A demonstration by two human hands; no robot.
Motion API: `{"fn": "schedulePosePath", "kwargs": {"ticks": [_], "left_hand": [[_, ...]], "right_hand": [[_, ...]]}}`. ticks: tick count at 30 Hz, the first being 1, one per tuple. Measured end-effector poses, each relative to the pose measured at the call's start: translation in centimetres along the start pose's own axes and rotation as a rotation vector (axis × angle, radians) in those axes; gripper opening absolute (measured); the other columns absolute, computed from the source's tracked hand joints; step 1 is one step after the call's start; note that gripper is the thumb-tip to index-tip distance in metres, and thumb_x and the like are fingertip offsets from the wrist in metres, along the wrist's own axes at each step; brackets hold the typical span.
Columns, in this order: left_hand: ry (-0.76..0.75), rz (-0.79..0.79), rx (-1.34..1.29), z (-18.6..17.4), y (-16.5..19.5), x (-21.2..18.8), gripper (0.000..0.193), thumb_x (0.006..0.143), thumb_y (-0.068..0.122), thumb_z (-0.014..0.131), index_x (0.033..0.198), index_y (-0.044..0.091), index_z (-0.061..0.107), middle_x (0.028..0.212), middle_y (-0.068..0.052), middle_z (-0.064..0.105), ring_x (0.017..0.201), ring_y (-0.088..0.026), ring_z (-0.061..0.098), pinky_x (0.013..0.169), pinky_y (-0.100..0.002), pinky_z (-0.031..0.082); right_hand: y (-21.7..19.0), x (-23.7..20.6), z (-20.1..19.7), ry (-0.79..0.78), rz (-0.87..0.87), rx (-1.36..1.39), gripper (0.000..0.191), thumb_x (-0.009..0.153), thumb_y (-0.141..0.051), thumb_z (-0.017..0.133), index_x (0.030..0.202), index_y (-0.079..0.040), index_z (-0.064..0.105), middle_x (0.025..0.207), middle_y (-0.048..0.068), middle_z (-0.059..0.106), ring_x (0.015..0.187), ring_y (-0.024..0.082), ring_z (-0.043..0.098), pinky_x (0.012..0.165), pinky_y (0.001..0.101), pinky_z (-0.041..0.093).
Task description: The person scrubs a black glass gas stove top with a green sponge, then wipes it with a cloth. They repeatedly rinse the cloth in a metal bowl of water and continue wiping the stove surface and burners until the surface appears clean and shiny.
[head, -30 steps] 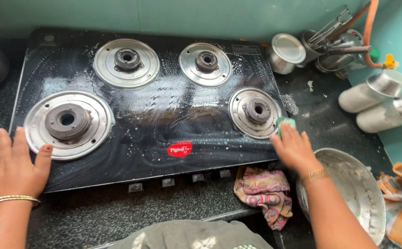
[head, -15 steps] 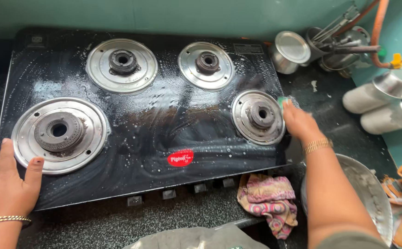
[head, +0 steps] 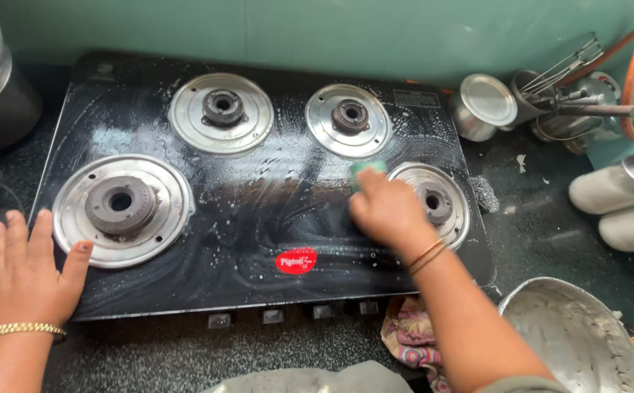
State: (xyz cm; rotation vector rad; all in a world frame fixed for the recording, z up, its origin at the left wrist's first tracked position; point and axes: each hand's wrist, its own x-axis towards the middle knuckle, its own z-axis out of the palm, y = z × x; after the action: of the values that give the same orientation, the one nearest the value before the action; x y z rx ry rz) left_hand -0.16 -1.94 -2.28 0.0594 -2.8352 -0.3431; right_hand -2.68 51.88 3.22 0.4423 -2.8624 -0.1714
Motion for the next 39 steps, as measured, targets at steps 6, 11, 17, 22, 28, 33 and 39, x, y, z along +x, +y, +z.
{"fn": "schedulePosePath", "kwargs": {"ticks": [6, 11, 17, 22, 28, 33, 39], "left_hand": [[-0.041, -0.041, -0.028, -0.7, 0.7, 0.4, 0.086, 0.097, 0.068, 0.04, 0.16, 0.011, 0.035, 0.169, -0.023, 0.024, 0.157, -0.038, 0.016, 0.118, -0.061, 0.017], [-0.069, -0.063, -0.036, -1.2, 1.2, 0.5, 0.085, 0.096, 0.067, 0.042, 0.16, 0.012, 0.036, 0.169, -0.021, 0.024, 0.157, -0.038, 0.016, 0.119, -0.06, 0.018], [-0.085, -0.095, -0.043, -1.2, 1.3, 0.7, 0.085, 0.096, 0.066, 0.044, 0.16, 0.012, 0.036, 0.168, -0.022, 0.023, 0.156, -0.038, 0.016, 0.119, -0.061, 0.019], [-0.071, -0.068, -0.021, -0.6, 1.1, 0.7, 0.086, 0.099, 0.067, 0.041, 0.16, 0.008, 0.033, 0.169, -0.021, 0.022, 0.156, -0.037, 0.015, 0.119, -0.061, 0.019], [-0.045, -0.03, -0.048, -0.2, 1.2, 0.7, 0.086, 0.1, 0.069, 0.036, 0.159, 0.006, 0.033, 0.168, -0.021, 0.022, 0.156, -0.036, 0.015, 0.12, -0.058, 0.018], [0.04, 0.019, -0.002, -0.6, 1.5, 0.7, 0.087, 0.1, 0.069, 0.034, 0.159, 0.005, 0.035, 0.167, -0.022, 0.025, 0.156, -0.036, 0.016, 0.121, -0.058, 0.019], [-0.123, -0.011, -0.093, -1.3, 1.4, 0.9, 0.087, 0.098, 0.071, 0.033, 0.158, 0.007, 0.032, 0.165, -0.021, 0.022, 0.154, -0.035, 0.014, 0.12, -0.058, 0.016]], "right_hand": [[10.2, 3.9, 1.4, -0.295, 0.704, -0.015, 0.061, 0.102, -0.048, 0.041, 0.134, -0.001, 0.06, 0.139, 0.024, 0.061, 0.118, 0.043, 0.064, 0.099, 0.0607, 0.041], [6.7, 3.9, 2.3, -0.22, 0.617, -0.022, 0.071, 0.1, -0.055, 0.043, 0.136, 0.005, 0.055, 0.139, 0.027, 0.057, 0.123, 0.041, 0.057, 0.101, 0.0614, 0.039], [-9.0, 2.1, 1.2, -0.009, 0.15, 0.253, 0.082, 0.092, -0.057, 0.06, 0.146, 0.003, 0.045, 0.153, 0.025, 0.044, 0.144, 0.039, 0.04, 0.118, 0.0492, 0.031], [-17.9, 0.6, -0.3, -0.03, -0.22, 0.395, 0.081, 0.096, -0.058, 0.06, 0.154, -0.003, 0.042, 0.162, 0.021, 0.034, 0.151, 0.038, 0.025, 0.119, 0.0525, 0.017], [-12.6, -4.4, -1.1, -0.187, 0.176, 0.265, 0.077, 0.086, -0.055, 0.064, 0.151, -0.018, 0.046, 0.165, 0.015, 0.029, 0.155, 0.039, 0.018, 0.121, 0.0559, 0.013], [-9.6, -0.3, -0.1, 0.016, 0.416, 0.215, 0.089, 0.091, -0.06, 0.064, 0.155, -0.006, 0.036, 0.162, 0.032, 0.021, 0.148, 0.05, 0.014, 0.114, 0.059, 0.014], [-16.9, 8.7, -0.6, -0.108, 0.38, 0.329, 0.078, 0.092, -0.057, 0.058, 0.154, -0.013, 0.044, 0.165, 0.015, 0.04, 0.158, 0.032, 0.032, 0.133, 0.0482, 0.022]]}}
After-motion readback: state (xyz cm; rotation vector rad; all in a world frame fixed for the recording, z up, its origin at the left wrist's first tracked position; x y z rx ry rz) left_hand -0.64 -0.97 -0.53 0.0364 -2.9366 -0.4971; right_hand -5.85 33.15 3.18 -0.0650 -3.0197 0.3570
